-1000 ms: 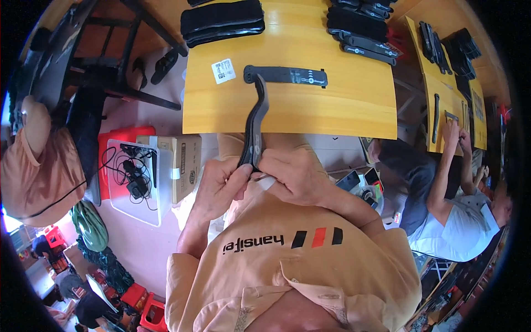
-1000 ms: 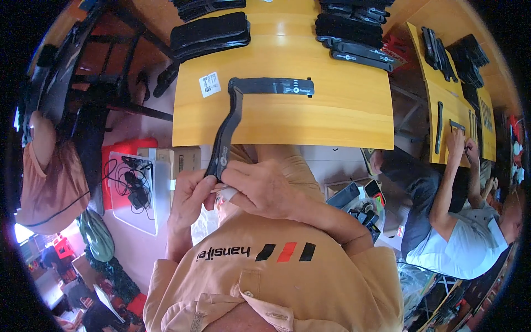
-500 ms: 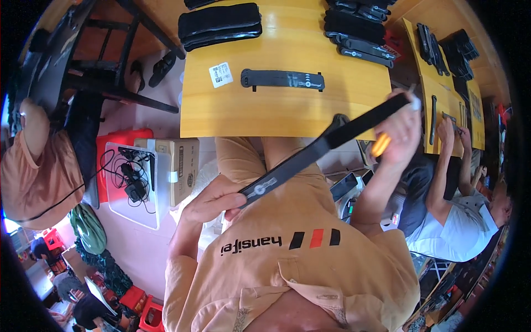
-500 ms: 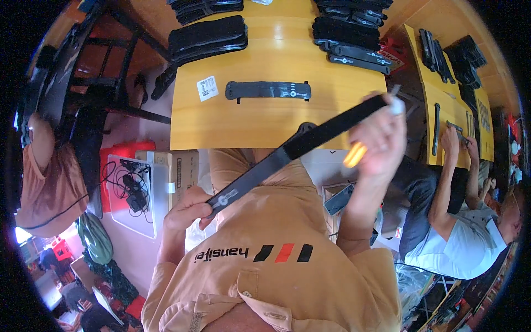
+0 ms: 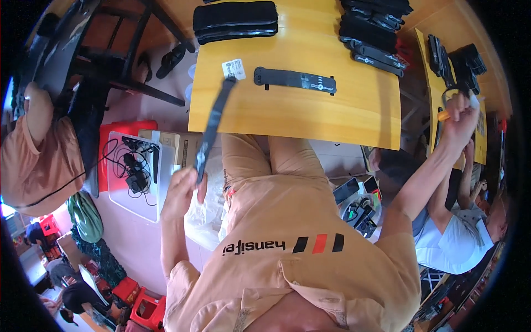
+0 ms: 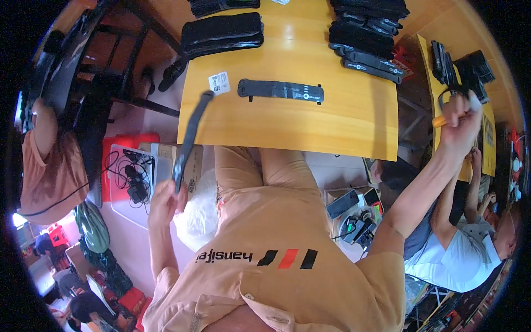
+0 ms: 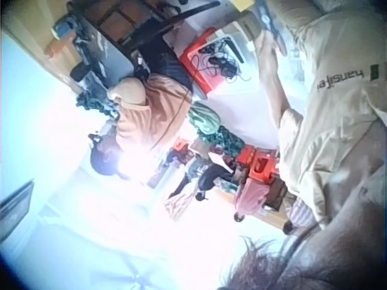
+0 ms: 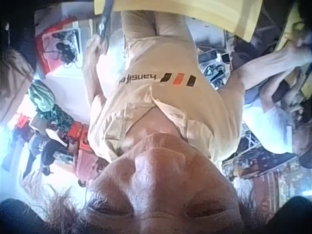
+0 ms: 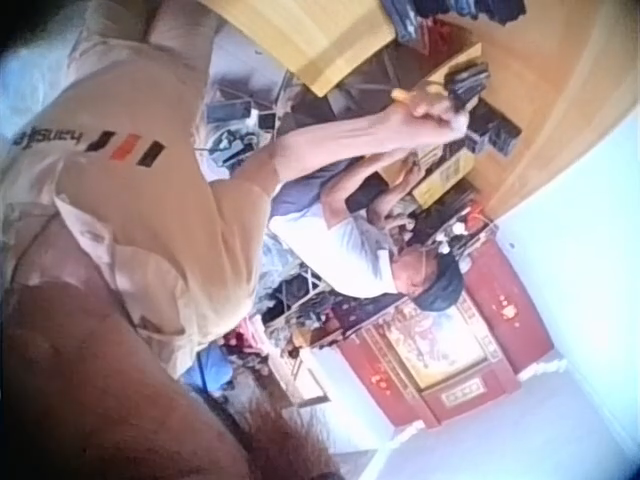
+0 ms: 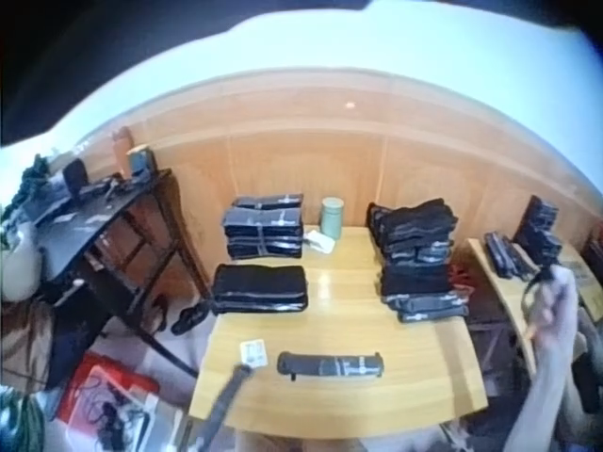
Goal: Inspecting and marking textile straps with tags at a workstation.
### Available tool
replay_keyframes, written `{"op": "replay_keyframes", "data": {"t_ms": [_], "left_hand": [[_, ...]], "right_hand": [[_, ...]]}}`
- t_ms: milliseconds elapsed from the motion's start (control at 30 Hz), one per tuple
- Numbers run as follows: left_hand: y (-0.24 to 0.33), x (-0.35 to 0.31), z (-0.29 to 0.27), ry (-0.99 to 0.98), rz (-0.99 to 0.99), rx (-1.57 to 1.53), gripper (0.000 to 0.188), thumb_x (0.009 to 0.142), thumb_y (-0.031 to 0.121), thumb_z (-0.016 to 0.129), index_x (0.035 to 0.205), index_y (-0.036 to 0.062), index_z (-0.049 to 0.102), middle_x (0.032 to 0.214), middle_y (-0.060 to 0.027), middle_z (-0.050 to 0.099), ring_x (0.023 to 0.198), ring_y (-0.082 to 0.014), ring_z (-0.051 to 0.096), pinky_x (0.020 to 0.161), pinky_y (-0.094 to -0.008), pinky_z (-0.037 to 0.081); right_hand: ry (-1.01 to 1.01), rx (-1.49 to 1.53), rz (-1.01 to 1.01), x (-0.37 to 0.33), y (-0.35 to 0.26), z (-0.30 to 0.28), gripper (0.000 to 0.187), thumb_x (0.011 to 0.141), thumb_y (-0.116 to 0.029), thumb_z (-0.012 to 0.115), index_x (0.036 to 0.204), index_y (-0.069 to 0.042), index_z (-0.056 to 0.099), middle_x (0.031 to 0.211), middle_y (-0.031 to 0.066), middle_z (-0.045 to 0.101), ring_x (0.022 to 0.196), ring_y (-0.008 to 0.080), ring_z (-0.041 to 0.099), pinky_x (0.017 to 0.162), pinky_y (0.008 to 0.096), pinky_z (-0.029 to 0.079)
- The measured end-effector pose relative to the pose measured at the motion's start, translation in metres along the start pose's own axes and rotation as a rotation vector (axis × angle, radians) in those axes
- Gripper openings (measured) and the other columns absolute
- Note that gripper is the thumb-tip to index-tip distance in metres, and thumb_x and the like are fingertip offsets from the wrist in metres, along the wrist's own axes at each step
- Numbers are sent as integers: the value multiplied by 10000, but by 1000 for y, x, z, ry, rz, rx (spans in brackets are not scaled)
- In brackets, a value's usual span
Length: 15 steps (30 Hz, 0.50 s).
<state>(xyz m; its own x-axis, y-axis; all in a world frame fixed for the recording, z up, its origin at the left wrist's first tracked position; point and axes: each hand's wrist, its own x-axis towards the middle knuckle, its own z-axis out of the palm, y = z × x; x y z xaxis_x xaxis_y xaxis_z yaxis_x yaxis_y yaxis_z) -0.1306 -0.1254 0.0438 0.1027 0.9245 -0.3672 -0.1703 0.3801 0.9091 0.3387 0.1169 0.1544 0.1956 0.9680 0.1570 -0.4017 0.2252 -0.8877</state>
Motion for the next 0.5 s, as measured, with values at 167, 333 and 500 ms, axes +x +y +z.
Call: {"op": "replay_keyframes", "data": {"t_ms": [167, 333, 500], "left_hand": [[-30, 59, 3, 387, -8, -21, 446, 877, 427, 412, 711, 30, 530, 551, -62, 516, 456, -135, 480, 437, -248, 367], [-53, 92, 0, 476, -201, -12, 481, 890, 434, 383, 719, 17, 551, 543, -83, 548, 442, -150, 532, 417, -243, 417], [-53, 99, 12, 517, -204, 40, 542, 897, 460, 357, 722, -9, 565, 531, -108, 567, 419, -169, 561, 378, -235, 432]], "right_hand": [[24, -981, -191, -28, 23, 28, 161, 832, -147, 540, 751, -20, 596, 606, 30, 539, 457, 49, 413, 417, 175, 288], [138, -1271, -477, -37, 32, 21, 141, 816, -78, 572, 895, 18, 640, 690, 17, 597, 561, 32, 491, 484, 163, 374], [184, -1096, -493, -45, 41, 13, 185, 811, -28, 570, 980, -15, 645, 715, 26, 611, 556, 29, 480, 484, 144, 365]]}}
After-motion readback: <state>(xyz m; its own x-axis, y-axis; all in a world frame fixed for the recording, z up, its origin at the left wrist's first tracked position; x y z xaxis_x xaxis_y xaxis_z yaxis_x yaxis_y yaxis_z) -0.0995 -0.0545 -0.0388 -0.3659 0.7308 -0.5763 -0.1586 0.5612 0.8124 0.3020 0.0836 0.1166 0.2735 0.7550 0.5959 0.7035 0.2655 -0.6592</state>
